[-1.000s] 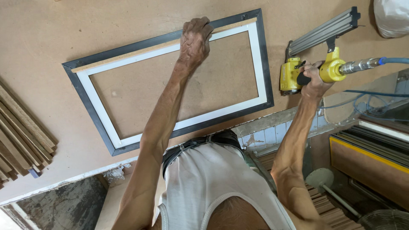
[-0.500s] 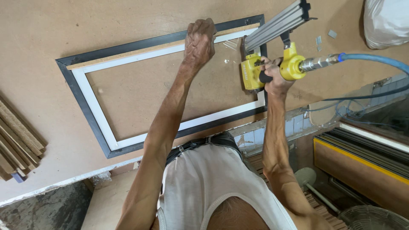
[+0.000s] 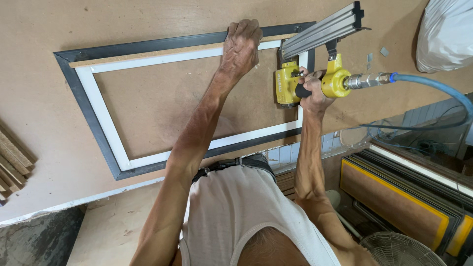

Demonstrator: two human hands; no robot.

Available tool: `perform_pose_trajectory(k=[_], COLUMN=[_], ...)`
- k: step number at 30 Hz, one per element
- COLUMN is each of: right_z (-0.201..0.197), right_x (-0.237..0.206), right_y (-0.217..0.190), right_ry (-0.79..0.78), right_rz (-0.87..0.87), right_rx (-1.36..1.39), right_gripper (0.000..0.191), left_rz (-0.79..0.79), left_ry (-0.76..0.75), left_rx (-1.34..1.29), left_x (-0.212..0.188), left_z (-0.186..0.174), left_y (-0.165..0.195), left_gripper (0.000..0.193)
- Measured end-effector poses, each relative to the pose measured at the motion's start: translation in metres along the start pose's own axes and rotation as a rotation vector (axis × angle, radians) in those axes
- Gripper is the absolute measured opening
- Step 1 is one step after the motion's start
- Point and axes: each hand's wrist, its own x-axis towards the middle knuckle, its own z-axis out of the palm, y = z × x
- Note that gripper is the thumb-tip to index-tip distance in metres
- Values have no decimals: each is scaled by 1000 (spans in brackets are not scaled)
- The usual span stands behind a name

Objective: The person uses a pneumatic nail gun to fasten the backing board of a framed glass panel, pressing the frame steady with the other hand and driving nails along the edges. They flip the frame over, nail the opposite side, then lift the finished frame and carry it away from the workbench.

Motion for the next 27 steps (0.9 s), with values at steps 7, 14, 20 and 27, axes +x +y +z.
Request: perform_pose_trajectory(k=[7,14,20,27], right_z=[-10,-5,38,117], right_x=[0,-17,-53,-96], right_y=[5,13,26,34], right_ry=[-49,-55,-187,-147], right_rz=[-37,67,93,88], right_rx=[-21,98,63,18], right_gripper=[14,31,21,25], left_rz=[-17,-4,23,66], left_ry=[-28,-41,-69,-39], left_rx=[-3,48,75,142], left_x=[1,1,-34,-73], left_z=[-6,-3,-83,-145], left_y=[1,-2,-46,-95], left_gripper=[13,16,15,18])
